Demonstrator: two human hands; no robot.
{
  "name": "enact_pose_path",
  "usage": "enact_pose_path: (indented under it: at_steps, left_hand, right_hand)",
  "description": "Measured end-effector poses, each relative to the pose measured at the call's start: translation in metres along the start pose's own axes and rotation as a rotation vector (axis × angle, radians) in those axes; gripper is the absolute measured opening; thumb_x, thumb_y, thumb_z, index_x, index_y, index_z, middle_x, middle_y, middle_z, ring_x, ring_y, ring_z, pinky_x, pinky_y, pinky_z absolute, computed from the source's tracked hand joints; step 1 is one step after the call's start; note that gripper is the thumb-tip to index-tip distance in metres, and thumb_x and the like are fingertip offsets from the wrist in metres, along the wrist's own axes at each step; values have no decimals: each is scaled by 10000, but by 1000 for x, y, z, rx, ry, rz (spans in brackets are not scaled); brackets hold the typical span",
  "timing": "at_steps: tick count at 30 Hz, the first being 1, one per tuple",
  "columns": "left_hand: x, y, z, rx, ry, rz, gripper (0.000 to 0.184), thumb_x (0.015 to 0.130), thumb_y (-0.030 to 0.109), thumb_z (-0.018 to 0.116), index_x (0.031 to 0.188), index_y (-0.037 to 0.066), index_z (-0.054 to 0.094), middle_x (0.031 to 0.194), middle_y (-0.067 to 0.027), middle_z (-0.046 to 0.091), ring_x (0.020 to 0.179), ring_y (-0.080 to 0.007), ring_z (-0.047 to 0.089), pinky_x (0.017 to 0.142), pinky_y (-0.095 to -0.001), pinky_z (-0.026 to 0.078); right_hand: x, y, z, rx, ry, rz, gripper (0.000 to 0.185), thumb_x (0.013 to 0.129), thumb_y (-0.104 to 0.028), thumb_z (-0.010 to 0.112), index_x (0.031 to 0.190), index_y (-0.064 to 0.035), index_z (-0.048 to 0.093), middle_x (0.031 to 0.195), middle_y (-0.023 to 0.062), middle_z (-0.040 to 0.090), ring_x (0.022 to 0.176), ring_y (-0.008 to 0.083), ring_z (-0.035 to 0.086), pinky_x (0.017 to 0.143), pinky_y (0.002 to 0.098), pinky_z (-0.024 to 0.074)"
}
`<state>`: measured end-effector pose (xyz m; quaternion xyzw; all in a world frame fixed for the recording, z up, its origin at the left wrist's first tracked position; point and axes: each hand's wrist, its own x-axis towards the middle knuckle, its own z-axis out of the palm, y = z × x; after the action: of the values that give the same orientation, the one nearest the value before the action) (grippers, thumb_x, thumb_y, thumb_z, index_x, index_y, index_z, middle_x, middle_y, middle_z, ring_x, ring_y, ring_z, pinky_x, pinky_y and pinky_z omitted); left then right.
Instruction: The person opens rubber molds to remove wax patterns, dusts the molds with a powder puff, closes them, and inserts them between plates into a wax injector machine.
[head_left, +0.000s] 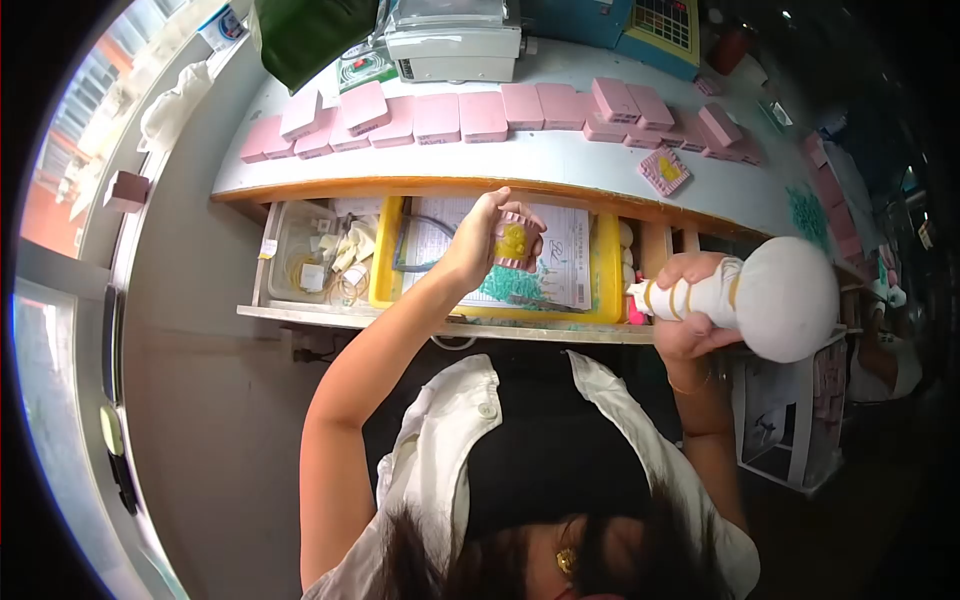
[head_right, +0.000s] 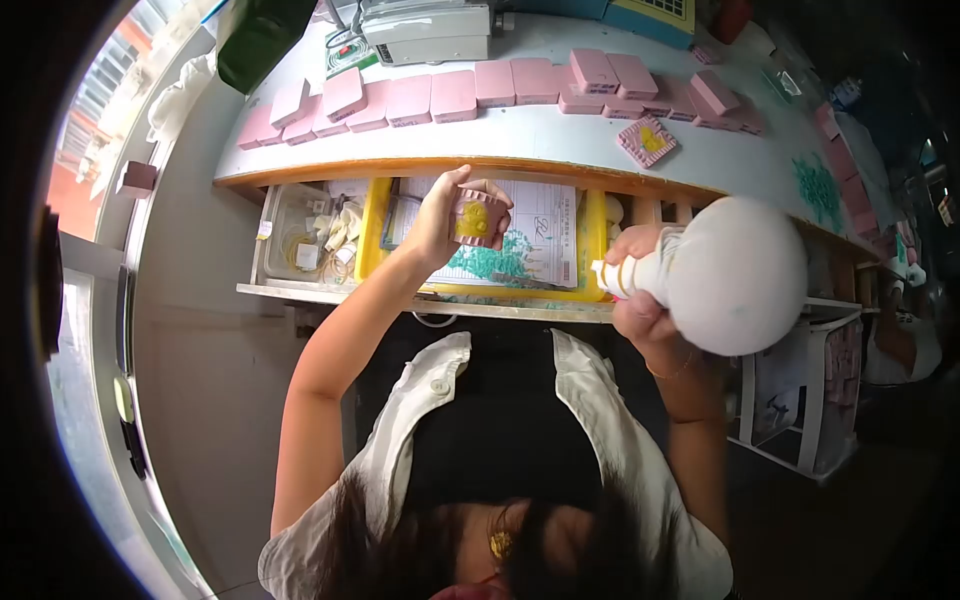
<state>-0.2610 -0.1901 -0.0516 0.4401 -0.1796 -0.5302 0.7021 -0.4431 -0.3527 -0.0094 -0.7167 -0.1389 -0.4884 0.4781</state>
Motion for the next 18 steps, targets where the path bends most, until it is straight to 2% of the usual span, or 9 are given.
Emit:
enact_pose_path:
  at_steps: [2, 4, 7, 8, 9, 10, 11, 14, 18]
  left_hand:
    - [1, 1, 24, 182, 243, 132, 513, 913, 428, 269, 905, -7, 542, 735, -145, 593, 641, -257, 606, 656, -356, 520]
    - [4, 2, 9, 144, 248, 46, 510, 914, 385, 236, 898, -25, 538, 728, -167, 597, 609, -288, 602, 636, -392, 533]
    - [3, -3, -5, -18, 88, 15, 537, 899, 389, 228, 892, -35, 557, 734, -177, 591, 623, -294, 603, 623, -383, 526]
    - [7, -2, -3, -29, 79, 26, 551, 893, 409, 238, 905, -35, 564, 744, -177, 588, 636, -288, 604, 623, -375, 521]
    - [8, -2, 3, -52, 67, 21, 552, 895, 412, 238, 906, -33, 564, 742, -181, 590, 628, -293, 603, 633, -380, 518]
    - [7, 1, 9, -28, 34, 8, 554, 895, 424, 246, 905, -31, 561, 763, -171, 593, 663, -280, 606, 658, -367, 511]
    - [6, 7, 18, 4, -5, 1, 556, 895, 435, 253, 904, -29, 559, 785, -160, 596, 698, -268, 609, 682, -353, 504]
    - [8, 22, 40, 561, 171, 596, 321, 952, 317, 384, 941, 29, 526, 814, -55, 558, 740, -132, 518, 700, -248, 407]
    - [28, 50, 60, 171, 178, 526, 235, 914, 159, 509, 1085, 9, 566, 1060, -88, 603, 885, -164, 598, 737, -273, 485]
  right_hand:
    - [-2, 29, 4, -689, -665, -306, 546, 766, -252, 700, 1247, -92, 497, 832, 105, 527, 626, 243, 547, 558, 349, 450]
    - [6, 29, -5, -759, -917, 132, 677, 742, -149, 708, 1357, -197, 430, 879, 140, 555, 650, 294, 559, 595, 412, 450]
    - [42, -2, -14, -686, -379, -279, 518, 817, -136, 660, 1251, 56, 452, 881, 118, 553, 643, 218, 530, 564, 303, 427]
    - [24, -9, -18, -408, -99, 70, 380, 886, -278, 571, 1056, 56, 509, 850, 100, 536, 641, 196, 512, 551, 285, 414]
    - [40, -31, -12, -254, -59, -37, 416, 889, -420, 495, 899, -4, 500, 819, 86, 523, 633, 199, 504, 546, 280, 409]
    - [14, -11, -13, 27, 53, -37, 247, 803, -151, 558, 979, 12, 499, 730, 101, 544, 697, 182, 551, 621, 279, 444]
    - [14, -13, -29, -599, -473, -98, 335, 813, -168, 594, 1105, -28, 506, 750, 98, 545, 613, 228, 542, 564, 293, 452]
    - [-26, 30, -13, -681, -900, 177, 658, 789, -224, 664, 1381, -238, 377, 842, 125, 572, 634, 289, 597, 580, 393, 505]
    - [-46, 36, -39, -461, -530, 426, 725, 789, -135, 676, 1406, -77, 300, 1074, 157, 610, 790, 250, 648, 656, 331, 522]
